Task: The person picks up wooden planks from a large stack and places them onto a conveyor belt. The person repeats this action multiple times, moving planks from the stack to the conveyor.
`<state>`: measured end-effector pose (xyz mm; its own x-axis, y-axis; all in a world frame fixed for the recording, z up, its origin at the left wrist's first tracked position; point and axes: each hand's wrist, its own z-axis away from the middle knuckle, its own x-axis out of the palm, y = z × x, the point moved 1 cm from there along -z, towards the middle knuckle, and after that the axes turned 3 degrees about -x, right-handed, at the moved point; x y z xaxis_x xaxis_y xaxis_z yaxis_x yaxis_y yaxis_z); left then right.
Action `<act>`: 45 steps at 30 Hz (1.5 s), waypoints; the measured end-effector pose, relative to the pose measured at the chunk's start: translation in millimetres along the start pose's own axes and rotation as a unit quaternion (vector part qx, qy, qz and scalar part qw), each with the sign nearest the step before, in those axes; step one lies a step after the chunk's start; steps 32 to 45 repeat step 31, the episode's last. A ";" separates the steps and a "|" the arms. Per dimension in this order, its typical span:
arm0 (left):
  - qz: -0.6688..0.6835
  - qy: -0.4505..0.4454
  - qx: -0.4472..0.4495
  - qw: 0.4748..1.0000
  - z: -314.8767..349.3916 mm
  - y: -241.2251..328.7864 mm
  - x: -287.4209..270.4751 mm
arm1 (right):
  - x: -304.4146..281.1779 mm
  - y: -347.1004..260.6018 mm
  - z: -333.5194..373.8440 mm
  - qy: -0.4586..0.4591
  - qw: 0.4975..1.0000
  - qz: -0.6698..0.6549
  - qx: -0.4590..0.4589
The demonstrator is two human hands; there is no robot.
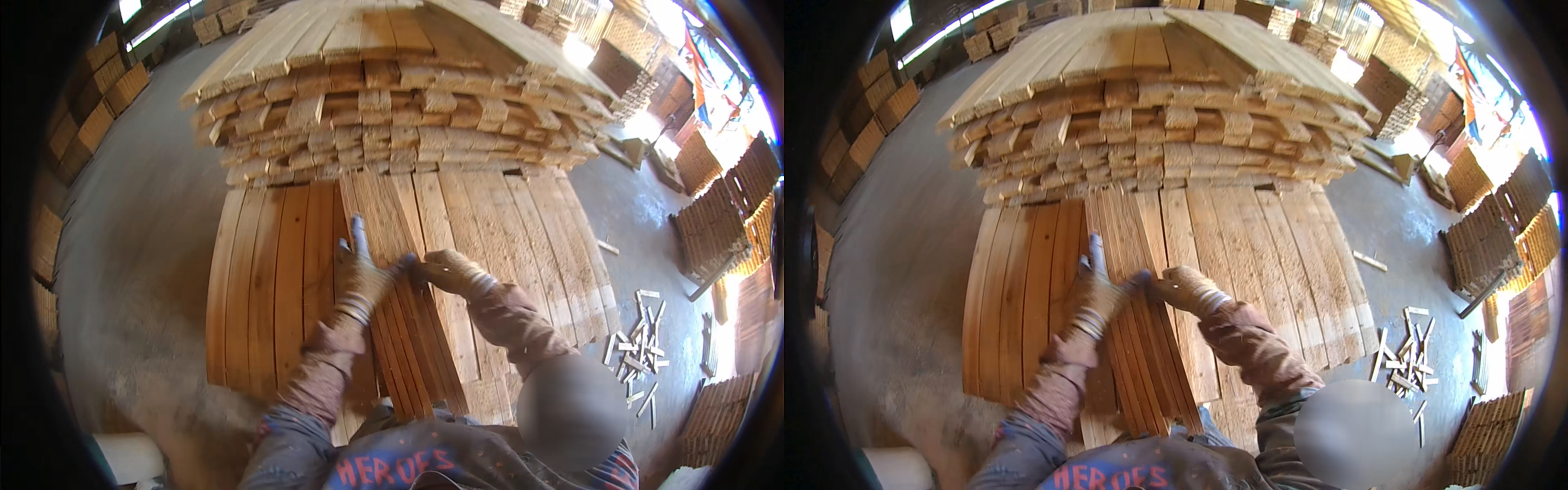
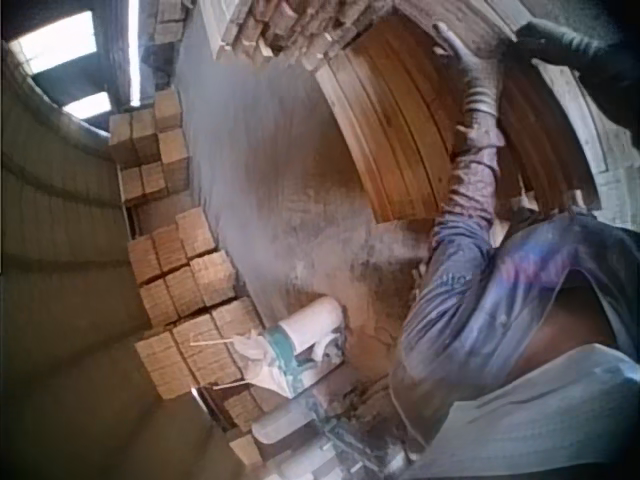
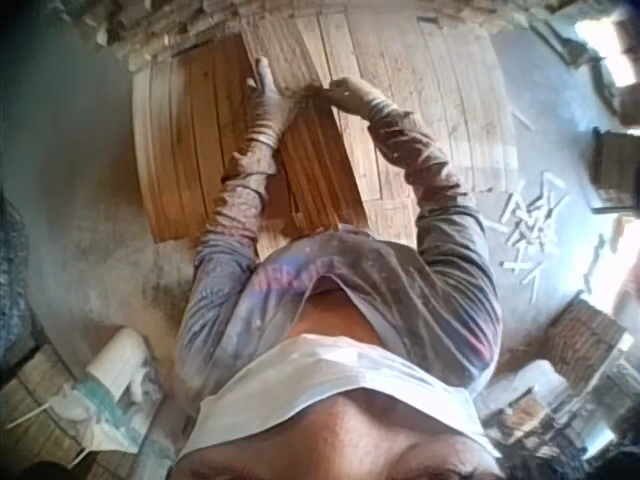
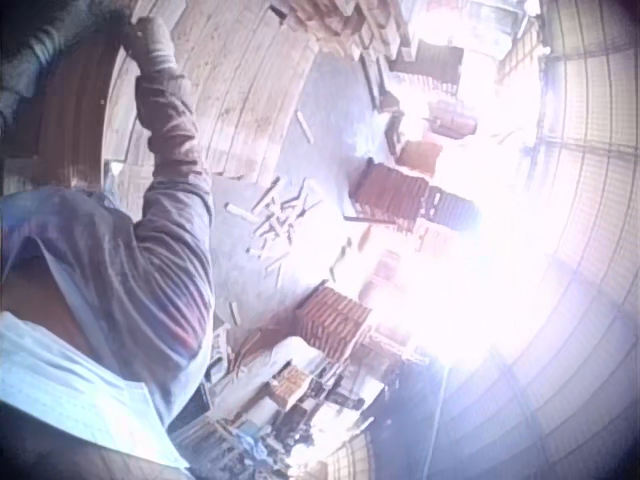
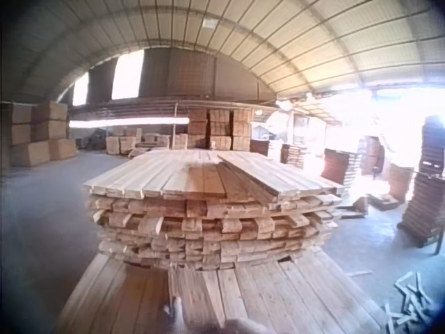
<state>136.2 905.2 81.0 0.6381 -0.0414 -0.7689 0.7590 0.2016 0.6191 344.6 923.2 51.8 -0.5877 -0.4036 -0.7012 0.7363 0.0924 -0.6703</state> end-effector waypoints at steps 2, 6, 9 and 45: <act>-0.037 -0.040 0.004 0.999 -0.5 14.3 13.3 | -59.1 -24.6 11.2 0.223 0.952 0.177 -0.115; -0.052 -0.067 -0.032 0.996 -4.6 2.9 11.0 | -247.7 -166.9 9.4 0.472 0.780 0.338 -0.236; -0.058 -0.043 -0.010 0.997 -6.8 8.6 22.7 | -294.0 -216.5 -22.2 0.372 0.747 0.540 0.113; -0.062 -0.102 -0.013 0.993 -3.7 11.8 9.7 | -25.6 20.3 321.6 0.413 0.863 -0.286 -0.059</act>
